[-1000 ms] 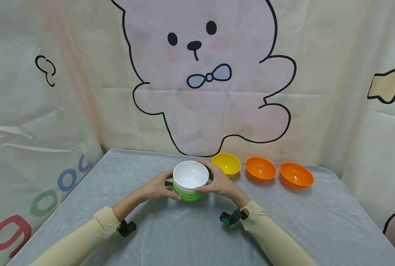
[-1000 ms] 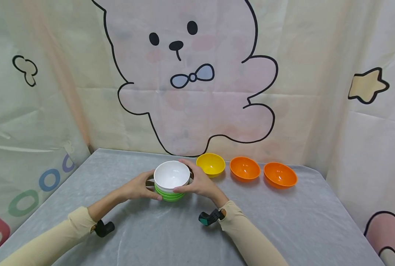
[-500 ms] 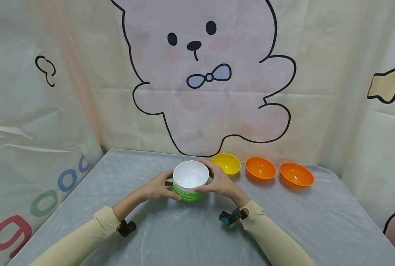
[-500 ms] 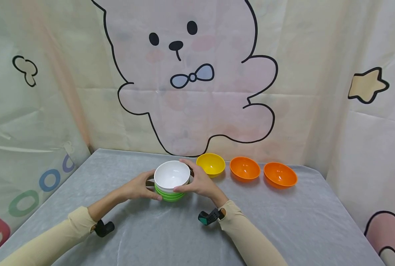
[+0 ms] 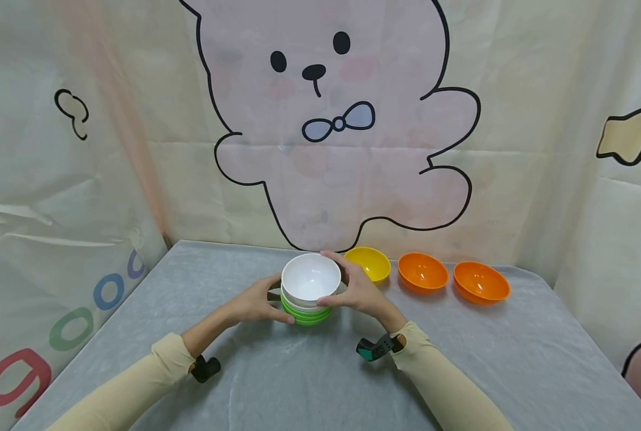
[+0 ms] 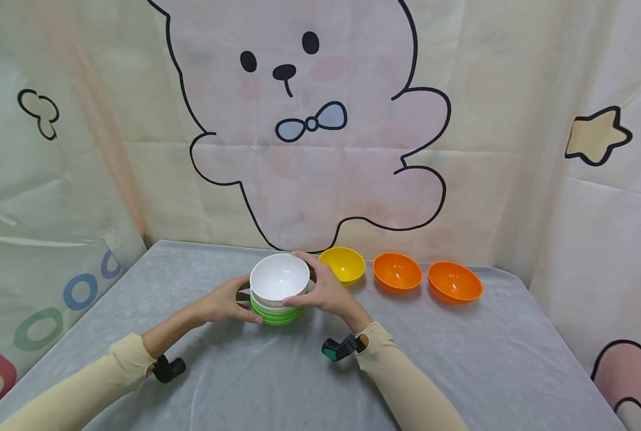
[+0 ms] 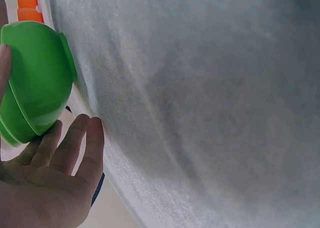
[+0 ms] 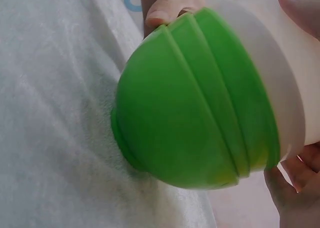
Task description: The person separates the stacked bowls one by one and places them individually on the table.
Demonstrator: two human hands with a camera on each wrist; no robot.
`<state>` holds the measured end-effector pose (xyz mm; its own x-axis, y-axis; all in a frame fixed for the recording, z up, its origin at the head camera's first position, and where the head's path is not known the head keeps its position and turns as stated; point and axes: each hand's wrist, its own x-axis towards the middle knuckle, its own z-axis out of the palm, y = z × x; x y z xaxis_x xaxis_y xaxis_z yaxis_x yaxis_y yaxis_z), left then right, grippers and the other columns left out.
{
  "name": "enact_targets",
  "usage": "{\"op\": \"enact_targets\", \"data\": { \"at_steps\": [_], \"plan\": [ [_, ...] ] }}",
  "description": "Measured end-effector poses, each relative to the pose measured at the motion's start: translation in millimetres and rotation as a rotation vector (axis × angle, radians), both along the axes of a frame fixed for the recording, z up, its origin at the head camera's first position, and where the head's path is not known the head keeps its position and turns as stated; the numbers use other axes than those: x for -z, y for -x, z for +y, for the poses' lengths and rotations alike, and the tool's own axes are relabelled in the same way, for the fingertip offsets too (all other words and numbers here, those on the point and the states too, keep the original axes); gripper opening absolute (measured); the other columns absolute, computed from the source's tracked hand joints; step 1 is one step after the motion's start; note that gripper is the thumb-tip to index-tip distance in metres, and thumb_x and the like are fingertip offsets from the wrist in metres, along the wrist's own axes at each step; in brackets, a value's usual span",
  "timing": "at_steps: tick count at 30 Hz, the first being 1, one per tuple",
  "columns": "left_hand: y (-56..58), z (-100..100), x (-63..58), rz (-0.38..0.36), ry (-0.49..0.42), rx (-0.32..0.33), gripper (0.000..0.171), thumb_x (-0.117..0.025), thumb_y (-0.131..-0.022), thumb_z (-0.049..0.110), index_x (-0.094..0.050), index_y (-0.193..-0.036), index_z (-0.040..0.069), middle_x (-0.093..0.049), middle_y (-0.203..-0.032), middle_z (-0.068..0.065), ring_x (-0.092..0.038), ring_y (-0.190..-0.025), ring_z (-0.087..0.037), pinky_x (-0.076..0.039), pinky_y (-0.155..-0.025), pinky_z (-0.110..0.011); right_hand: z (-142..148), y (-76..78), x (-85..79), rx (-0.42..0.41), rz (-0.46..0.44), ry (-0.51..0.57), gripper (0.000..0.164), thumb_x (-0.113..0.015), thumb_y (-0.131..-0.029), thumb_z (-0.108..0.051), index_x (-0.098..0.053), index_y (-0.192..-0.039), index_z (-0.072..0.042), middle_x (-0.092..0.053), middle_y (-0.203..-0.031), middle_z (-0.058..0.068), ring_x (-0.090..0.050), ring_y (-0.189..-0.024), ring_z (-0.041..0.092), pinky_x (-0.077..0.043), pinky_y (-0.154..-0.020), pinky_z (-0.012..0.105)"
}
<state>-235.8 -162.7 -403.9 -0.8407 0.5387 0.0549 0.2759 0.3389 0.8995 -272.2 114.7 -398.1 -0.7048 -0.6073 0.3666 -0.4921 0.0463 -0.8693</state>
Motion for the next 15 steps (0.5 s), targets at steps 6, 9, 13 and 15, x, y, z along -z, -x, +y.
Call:
{"op": "enact_targets", "data": {
  "at_steps": [6,9,13,15],
  "plan": [
    [0.6,-1,-0.1,-0.001,-0.005,0.004,0.093,-0.091,-0.078,0.012,-0.038,-0.153,0.0,-0.05,-0.144,-0.014,-0.052,-0.129,-0.038,-0.047,-0.104,-0.047,3,-2.1,-9.5,-0.021,-0.011,0.086,0.09,-0.091,-0.076,-0.006,-0.042,-0.152,-0.003,-0.051,-0.144,0.01,-0.053,-0.125,0.029,-0.042,-0.109,0.039],
    [0.5,-1,0.5,-0.012,-0.002,-0.003,0.09,-0.091,-0.078,0.012,-0.04,-0.151,-0.001,-0.051,-0.143,-0.015,-0.052,-0.129,-0.04,-0.048,-0.103,-0.047,5,-4.0,-14.8,-0.016,-0.011,0.105,0.091,-0.091,-0.075,-0.003,-0.042,-0.151,-0.003,-0.051,-0.144,0.01,-0.052,-0.125,0.03,-0.042,-0.109,0.041],
    [-0.5,-2,0.1,-0.024,-0.002,-0.009,0.089,-0.091,-0.078,0.012,-0.04,-0.15,-0.002,-0.05,-0.143,-0.016,-0.052,-0.128,-0.042,-0.048,-0.103,-0.047,9,-5.6,-19.8,-0.023,-0.013,0.126,0.093,-0.092,-0.075,-0.005,-0.041,-0.152,-0.002,-0.049,-0.146,0.012,-0.052,-0.125,0.032,-0.045,-0.107,0.042],
    [-0.6,-2,0.0,-0.021,-0.006,-0.005,0.088,-0.091,-0.078,0.011,-0.04,-0.15,-0.003,-0.05,-0.143,-0.017,-0.052,-0.128,-0.043,-0.048,-0.103,-0.048,11,-6.9,-22.3,-0.024,-0.025,0.142,0.094,-0.092,-0.075,-0.005,-0.039,-0.153,-0.001,-0.048,-0.147,0.014,-0.051,-0.126,0.032,-0.046,-0.106,0.041]
  ]
}}
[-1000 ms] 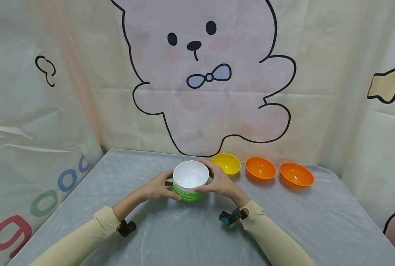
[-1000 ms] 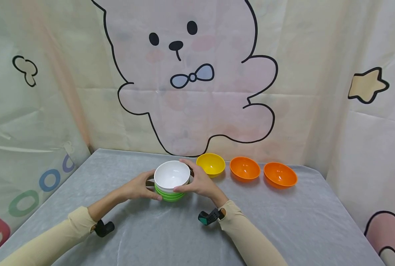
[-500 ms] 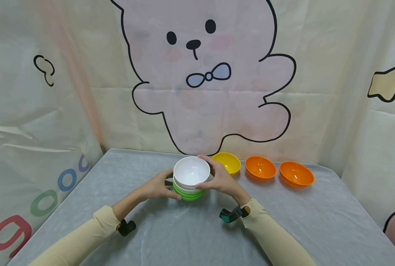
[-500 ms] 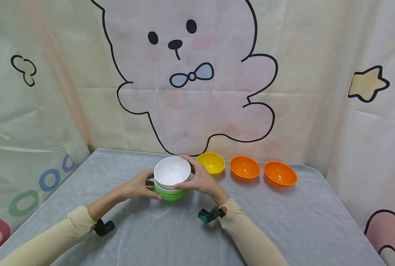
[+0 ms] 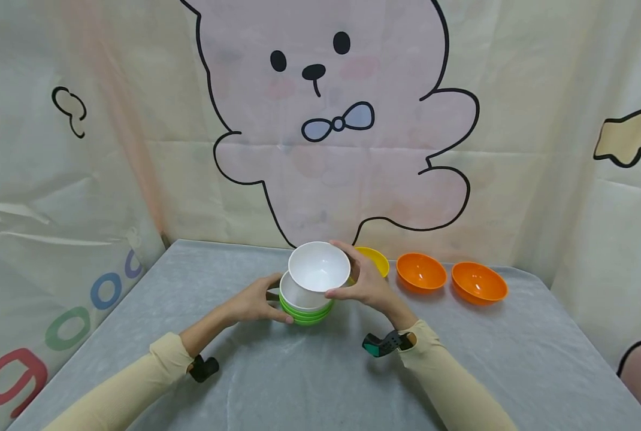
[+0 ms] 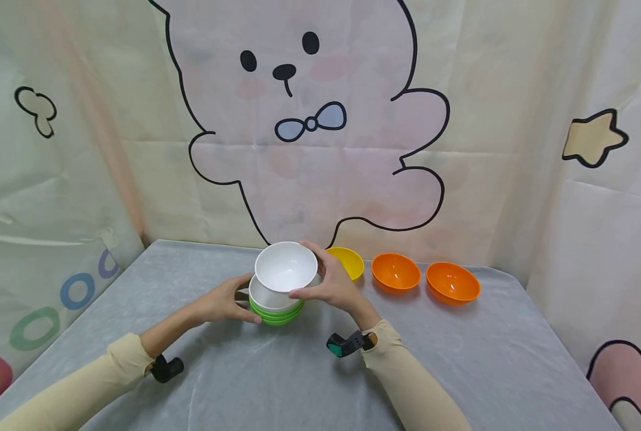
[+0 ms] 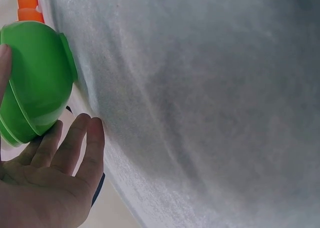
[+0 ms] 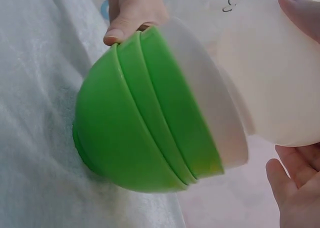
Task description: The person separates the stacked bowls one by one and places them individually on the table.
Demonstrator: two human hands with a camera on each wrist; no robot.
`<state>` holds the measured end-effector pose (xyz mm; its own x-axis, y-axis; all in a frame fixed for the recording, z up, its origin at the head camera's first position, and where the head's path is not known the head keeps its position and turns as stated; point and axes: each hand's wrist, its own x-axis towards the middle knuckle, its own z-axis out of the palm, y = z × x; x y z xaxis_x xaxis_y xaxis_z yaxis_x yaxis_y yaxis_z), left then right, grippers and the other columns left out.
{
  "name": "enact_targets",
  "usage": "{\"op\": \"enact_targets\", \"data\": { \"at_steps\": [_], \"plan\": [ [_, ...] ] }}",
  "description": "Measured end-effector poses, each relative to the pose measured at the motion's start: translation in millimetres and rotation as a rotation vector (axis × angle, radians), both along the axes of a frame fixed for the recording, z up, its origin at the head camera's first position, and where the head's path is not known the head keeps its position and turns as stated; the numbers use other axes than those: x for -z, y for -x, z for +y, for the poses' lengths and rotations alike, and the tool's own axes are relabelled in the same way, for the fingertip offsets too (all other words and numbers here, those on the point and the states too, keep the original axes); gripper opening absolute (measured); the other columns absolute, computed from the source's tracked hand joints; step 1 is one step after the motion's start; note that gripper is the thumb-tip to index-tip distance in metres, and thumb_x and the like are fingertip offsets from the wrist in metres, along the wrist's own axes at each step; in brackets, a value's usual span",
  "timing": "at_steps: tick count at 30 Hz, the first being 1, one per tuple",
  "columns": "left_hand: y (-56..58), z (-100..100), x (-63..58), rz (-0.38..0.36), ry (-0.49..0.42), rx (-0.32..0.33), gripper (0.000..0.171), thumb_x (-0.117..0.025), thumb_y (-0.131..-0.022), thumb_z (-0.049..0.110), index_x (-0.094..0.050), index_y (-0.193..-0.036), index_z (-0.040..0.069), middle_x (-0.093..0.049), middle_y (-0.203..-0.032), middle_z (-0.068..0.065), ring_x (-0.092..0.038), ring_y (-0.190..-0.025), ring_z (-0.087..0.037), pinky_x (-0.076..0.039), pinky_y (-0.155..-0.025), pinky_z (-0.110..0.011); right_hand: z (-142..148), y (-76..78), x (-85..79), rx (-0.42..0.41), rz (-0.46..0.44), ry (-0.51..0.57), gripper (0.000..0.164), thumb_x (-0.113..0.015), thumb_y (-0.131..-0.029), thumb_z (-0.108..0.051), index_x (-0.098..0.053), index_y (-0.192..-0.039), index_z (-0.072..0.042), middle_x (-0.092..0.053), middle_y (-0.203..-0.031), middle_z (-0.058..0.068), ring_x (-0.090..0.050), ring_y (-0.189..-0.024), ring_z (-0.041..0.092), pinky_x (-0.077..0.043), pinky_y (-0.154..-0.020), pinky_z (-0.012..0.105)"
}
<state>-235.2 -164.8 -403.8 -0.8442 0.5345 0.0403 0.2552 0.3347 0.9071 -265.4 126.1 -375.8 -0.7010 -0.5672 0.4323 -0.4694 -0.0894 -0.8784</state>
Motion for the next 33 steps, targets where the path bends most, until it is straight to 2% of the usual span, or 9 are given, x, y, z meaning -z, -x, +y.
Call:
{"op": "enact_targets", "data": {
  "at_steps": [4,11,19,25,33],
  "plan": [
    [0.4,-1,0.6,-0.004,0.005,-0.003,0.087,-0.091,-0.078,0.012,-0.042,-0.149,-0.001,-0.05,-0.143,-0.015,-0.052,-0.128,-0.042,-0.048,-0.103,-0.047,6,-1.3,-2.9,0.012,-0.013,0.018,0.095,-0.092,-0.075,-0.004,-0.038,-0.153,0.001,-0.046,-0.149,0.016,-0.05,-0.128,0.034,-0.045,-0.106,0.04],
    [-0.1,1,0.7,-0.014,0.012,-0.015,0.087,-0.092,-0.077,0.013,-0.044,-0.149,0.001,-0.05,-0.143,-0.014,-0.052,-0.127,-0.042,-0.049,-0.102,-0.048,25,-5.3,-7.5,0.064,-0.004,-0.001,0.094,-0.092,-0.074,-0.003,-0.04,-0.153,-0.002,-0.047,-0.147,0.014,-0.05,-0.127,0.034,-0.047,-0.104,0.038],
    [-0.3,0,0.3,-0.01,0.016,-0.023,0.089,-0.092,-0.077,0.013,-0.043,-0.15,0.001,-0.05,-0.145,-0.014,-0.053,-0.126,-0.043,-0.05,-0.1,-0.047,43,-8.7,-7.8,0.062,-0.001,-0.005,0.093,-0.092,-0.071,0.005,-0.044,-0.151,-0.003,-0.048,-0.146,0.015,-0.05,-0.126,0.037,-0.049,-0.102,0.039],
    [-0.5,-1,0.2,0.009,0.016,-0.014,0.088,-0.091,-0.078,0.012,-0.043,-0.15,-0.001,-0.05,-0.144,-0.017,-0.053,-0.126,-0.044,-0.051,-0.099,-0.048,54,-12.0,-5.7,0.107,-0.012,-0.034,0.093,-0.092,-0.072,0.003,-0.044,-0.152,-0.006,-0.047,-0.148,0.012,-0.05,-0.127,0.035,-0.049,-0.102,0.039],
    [-1.4,-1,-0.3,0.026,0.026,-0.011,0.089,-0.091,-0.078,0.013,-0.041,-0.15,-0.003,-0.049,-0.145,-0.019,-0.053,-0.125,-0.046,-0.051,-0.099,-0.049,69,-18.5,-3.7,0.154,-0.017,-0.067,0.095,-0.092,-0.072,0.0,-0.042,-0.153,-0.003,-0.046,-0.148,0.013,-0.049,-0.128,0.034,-0.048,-0.102,0.034]
  ]
}}
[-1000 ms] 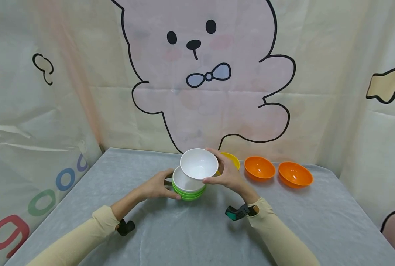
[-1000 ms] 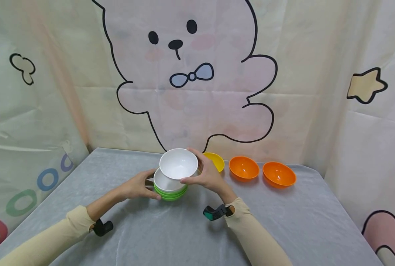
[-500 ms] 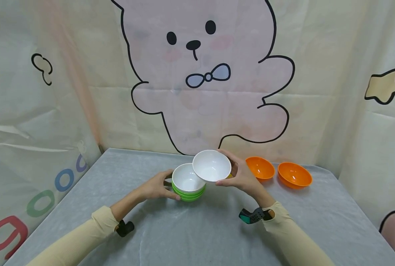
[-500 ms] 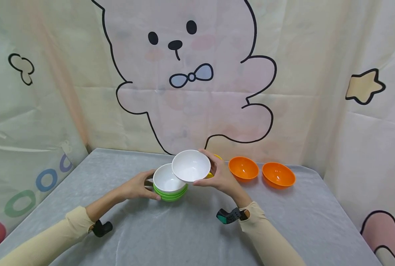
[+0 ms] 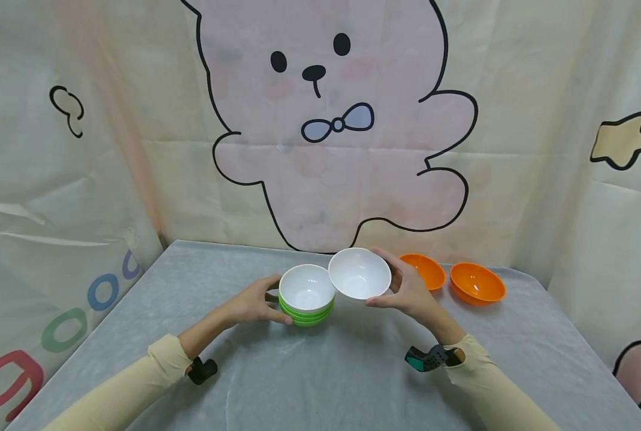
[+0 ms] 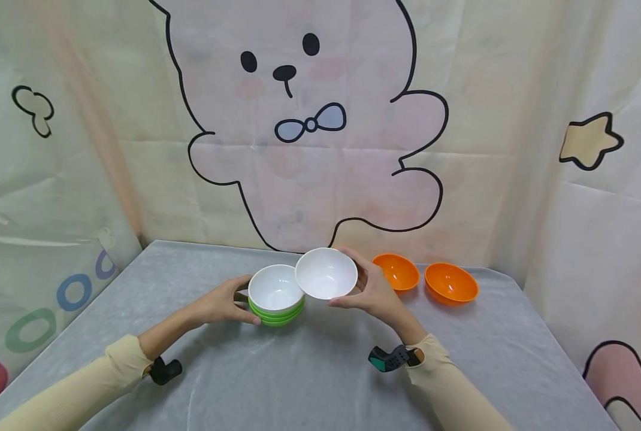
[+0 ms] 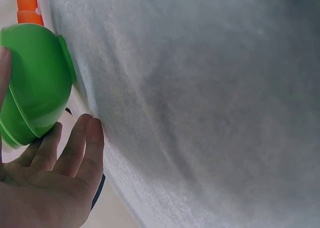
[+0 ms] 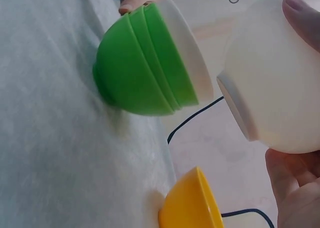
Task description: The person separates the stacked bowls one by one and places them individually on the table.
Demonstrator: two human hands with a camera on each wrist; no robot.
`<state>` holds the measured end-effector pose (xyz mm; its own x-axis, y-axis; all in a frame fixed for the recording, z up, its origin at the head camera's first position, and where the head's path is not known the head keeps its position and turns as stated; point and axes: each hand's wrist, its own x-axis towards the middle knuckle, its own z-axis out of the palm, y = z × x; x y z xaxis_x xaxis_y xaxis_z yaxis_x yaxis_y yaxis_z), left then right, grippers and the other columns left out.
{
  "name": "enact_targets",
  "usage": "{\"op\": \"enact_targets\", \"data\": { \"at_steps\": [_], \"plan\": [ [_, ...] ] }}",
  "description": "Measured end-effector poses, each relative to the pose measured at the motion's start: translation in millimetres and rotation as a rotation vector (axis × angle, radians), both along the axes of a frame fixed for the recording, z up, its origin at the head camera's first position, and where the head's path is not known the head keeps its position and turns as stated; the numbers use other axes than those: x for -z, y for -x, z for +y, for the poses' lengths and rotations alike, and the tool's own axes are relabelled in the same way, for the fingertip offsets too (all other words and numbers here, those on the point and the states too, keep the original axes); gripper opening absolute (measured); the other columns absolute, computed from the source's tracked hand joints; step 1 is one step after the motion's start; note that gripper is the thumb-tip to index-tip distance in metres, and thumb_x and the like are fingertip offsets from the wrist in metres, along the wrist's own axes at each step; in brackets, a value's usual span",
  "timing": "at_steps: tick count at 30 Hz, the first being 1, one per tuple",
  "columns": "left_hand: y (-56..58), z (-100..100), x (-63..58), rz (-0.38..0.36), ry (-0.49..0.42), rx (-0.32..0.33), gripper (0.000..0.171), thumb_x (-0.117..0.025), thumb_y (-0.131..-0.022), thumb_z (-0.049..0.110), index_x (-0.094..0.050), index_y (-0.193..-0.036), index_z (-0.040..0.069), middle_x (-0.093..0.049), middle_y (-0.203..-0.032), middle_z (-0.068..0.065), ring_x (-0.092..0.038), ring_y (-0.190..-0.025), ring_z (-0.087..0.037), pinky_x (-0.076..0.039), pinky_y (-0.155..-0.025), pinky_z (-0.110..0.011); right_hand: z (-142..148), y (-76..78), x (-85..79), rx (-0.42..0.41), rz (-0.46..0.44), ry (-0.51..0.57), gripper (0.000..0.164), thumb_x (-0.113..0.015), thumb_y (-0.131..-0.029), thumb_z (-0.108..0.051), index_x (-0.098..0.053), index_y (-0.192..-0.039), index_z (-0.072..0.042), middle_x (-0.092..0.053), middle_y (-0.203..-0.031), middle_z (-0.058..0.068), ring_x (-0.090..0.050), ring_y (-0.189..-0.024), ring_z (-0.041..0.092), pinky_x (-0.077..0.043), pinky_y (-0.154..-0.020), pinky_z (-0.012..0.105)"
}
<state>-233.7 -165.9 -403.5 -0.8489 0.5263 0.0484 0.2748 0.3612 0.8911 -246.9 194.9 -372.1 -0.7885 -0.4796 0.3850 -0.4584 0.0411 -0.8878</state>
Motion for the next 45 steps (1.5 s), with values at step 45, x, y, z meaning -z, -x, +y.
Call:
{"op": "enact_targets", "data": {
  "at_steps": [45],
  "plan": [
    [1.0,2,-1.1,-0.015,0.017,-0.015,0.09,-0.093,-0.076,0.015,-0.043,-0.15,0.001,-0.05,-0.145,-0.014,-0.05,-0.13,-0.037,-0.051,-0.099,-0.046,111,-32.1,18.1,0.247,0.031,-0.142,0.089,-0.085,-0.078,0.007,-0.036,-0.153,0.005,-0.035,-0.15,0.023,-0.05,-0.12,0.011,-0.049,-0.093,0.018]
  ]
}}
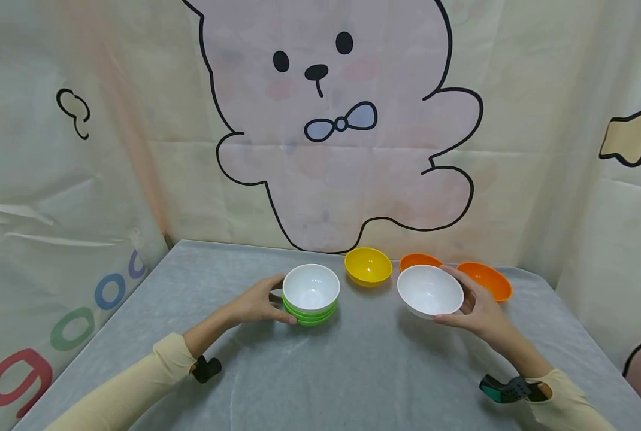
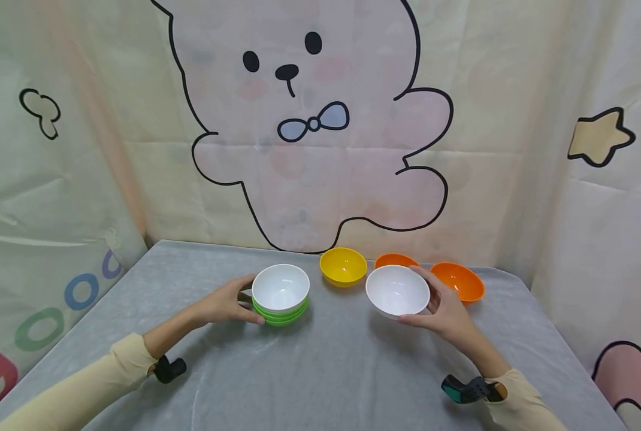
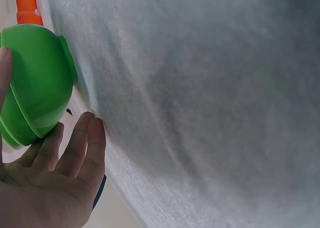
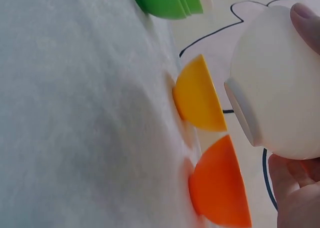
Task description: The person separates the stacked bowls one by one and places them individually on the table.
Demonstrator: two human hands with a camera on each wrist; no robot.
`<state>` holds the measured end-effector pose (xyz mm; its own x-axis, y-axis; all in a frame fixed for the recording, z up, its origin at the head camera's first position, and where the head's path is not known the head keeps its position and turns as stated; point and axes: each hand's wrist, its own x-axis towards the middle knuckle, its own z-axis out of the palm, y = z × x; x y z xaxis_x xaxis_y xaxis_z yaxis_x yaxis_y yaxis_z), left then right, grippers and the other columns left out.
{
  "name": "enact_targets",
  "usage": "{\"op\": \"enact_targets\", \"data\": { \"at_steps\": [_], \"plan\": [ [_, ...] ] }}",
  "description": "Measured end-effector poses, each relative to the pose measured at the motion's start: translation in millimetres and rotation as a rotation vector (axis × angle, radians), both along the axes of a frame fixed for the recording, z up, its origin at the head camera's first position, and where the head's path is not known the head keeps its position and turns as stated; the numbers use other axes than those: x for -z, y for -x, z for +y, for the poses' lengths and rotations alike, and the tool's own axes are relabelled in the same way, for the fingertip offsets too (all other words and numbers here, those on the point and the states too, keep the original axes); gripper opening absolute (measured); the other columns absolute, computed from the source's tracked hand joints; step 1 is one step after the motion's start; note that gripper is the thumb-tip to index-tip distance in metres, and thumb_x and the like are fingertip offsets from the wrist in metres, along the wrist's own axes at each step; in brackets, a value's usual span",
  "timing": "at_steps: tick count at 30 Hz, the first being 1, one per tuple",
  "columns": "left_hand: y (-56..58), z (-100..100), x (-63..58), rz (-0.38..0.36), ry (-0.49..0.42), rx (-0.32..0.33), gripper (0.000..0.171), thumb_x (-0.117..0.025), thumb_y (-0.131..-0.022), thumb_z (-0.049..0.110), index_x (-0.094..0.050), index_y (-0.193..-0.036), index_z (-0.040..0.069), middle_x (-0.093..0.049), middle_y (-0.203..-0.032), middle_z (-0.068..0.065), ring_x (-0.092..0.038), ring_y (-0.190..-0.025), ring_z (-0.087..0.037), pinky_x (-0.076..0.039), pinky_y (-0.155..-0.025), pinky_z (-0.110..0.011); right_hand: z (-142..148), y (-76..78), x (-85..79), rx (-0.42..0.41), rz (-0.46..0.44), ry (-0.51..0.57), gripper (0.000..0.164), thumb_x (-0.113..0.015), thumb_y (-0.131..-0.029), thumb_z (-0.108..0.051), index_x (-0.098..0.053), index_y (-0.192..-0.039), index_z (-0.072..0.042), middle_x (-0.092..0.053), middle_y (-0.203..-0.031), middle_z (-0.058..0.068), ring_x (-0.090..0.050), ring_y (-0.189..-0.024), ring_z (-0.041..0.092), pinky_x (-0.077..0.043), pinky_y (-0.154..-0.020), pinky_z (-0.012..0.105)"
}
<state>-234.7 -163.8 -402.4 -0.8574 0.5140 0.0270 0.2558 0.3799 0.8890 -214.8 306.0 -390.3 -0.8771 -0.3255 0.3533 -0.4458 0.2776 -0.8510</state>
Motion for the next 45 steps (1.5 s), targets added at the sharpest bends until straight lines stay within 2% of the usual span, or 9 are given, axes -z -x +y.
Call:
{"op": "enact_targets", "data": {
  "at_steps": [5,12,21,27,30,34,37,41,45],
  "plan": [
    [0.2,1,0.0,0.015,0.002,0.006,0.09,-0.093,-0.076,0.015,-0.043,-0.15,0.001,-0.051,-0.144,-0.013,-0.049,-0.132,-0.034,-0.051,-0.1,-0.044,14,-2.5,1.8,0.013,-0.009,-0.012,0.089,-0.084,-0.079,0.008,-0.036,-0.154,0.002,-0.036,-0.151,0.015,-0.049,-0.121,0.01,-0.05,-0.092,0.019],
    [1.2,2,1.0,0.024,0.001,0.013,0.09,-0.093,-0.076,0.015,-0.043,-0.15,0.0,-0.051,-0.145,-0.013,-0.048,-0.133,-0.034,-0.049,-0.102,-0.045,34,-10.5,-0.8,0.057,0.027,-0.034,0.087,-0.083,-0.077,0.013,-0.039,-0.151,0.003,-0.043,-0.144,0.008,-0.051,-0.117,0.009,-0.051,-0.09,0.018],
    [0.0,1,0.8,0.025,0.009,0.006,0.089,-0.093,-0.076,0.016,-0.044,-0.15,0.0,-0.051,-0.145,-0.013,-0.048,-0.133,-0.034,-0.049,-0.102,-0.047,58,-21.1,1.8,0.112,0.042,-0.056,0.087,-0.08,-0.077,0.017,-0.038,-0.152,0.003,-0.043,-0.141,-0.002,-0.049,-0.115,0.004,-0.051,-0.088,0.015],
    [-0.1,1,0.8,0.024,0.012,0.002,0.09,-0.093,-0.076,0.016,-0.044,-0.15,0.0,-0.051,-0.144,-0.013,-0.048,-0.132,-0.034,-0.049,-0.102,-0.049,74,-24.0,4.3,0.173,0.039,-0.09,0.088,-0.08,-0.079,0.014,-0.036,-0.155,-0.001,-0.042,-0.144,-0.008,-0.047,-0.116,0.001,-0.049,-0.087,0.011],
    [-0.5,2,-0.2,0.022,0.016,0.0,0.09,-0.093,-0.076,0.016,-0.044,-0.15,0.0,-0.051,-0.144,-0.013,-0.048,-0.132,-0.034,-0.049,-0.102,-0.048,81,-25.6,5.8,0.173,0.044,-0.071,0.089,-0.078,-0.079,0.017,-0.036,-0.156,-0.001,-0.042,-0.144,-0.006,-0.047,-0.117,0.001,-0.048,-0.087,0.011],
    [-0.8,1,-0.4,0.023,0.02,-0.006,0.09,-0.093,-0.076,0.017,-0.044,-0.149,0.0,-0.051,-0.144,-0.014,-0.049,-0.131,-0.035,-0.05,-0.101,-0.047,90,-27.1,5.0,0.163,0.036,-0.001,0.088,-0.074,-0.077,0.024,-0.038,-0.153,0.002,-0.044,-0.142,0.005,-0.05,-0.116,0.005,-0.048,-0.088,0.011],
    [-0.8,1,0.4,0.02,0.019,-0.007,0.09,-0.093,-0.076,0.017,-0.044,-0.15,0.0,-0.051,-0.144,-0.014,-0.052,-0.128,-0.036,-0.05,-0.1,-0.047,98,-28.8,3.6,0.175,0.013,0.016,0.085,-0.073,-0.08,0.023,-0.038,-0.154,-0.002,-0.043,-0.142,0.008,-0.051,-0.114,0.005,-0.048,-0.087,0.01],
    [-1.0,1,0.9,0.013,0.008,0.003,0.09,-0.093,-0.076,0.016,-0.043,-0.15,0.0,-0.05,-0.145,-0.014,-0.054,-0.127,-0.036,-0.05,-0.101,-0.047,112,-31.5,4.6,0.175,-0.015,0.065,0.084,-0.07,-0.085,0.021,-0.037,-0.157,-0.008,-0.041,-0.143,0.005,-0.051,-0.114,0.002,-0.048,-0.086,0.009],
    [-1.2,1,1.2,0.014,0.007,0.005,0.09,-0.093,-0.076,0.015,-0.043,-0.15,-0.001,-0.05,-0.145,-0.015,-0.053,-0.127,-0.037,-0.05,-0.1,-0.047,127,-32.3,9.0,0.227,-0.014,0.081,0.085,-0.07,-0.085,0.02,-0.039,-0.157,-0.013,-0.045,-0.139,-0.002,-0.052,-0.112,-0.002,-0.048,-0.085,0.009]
  ]
}}
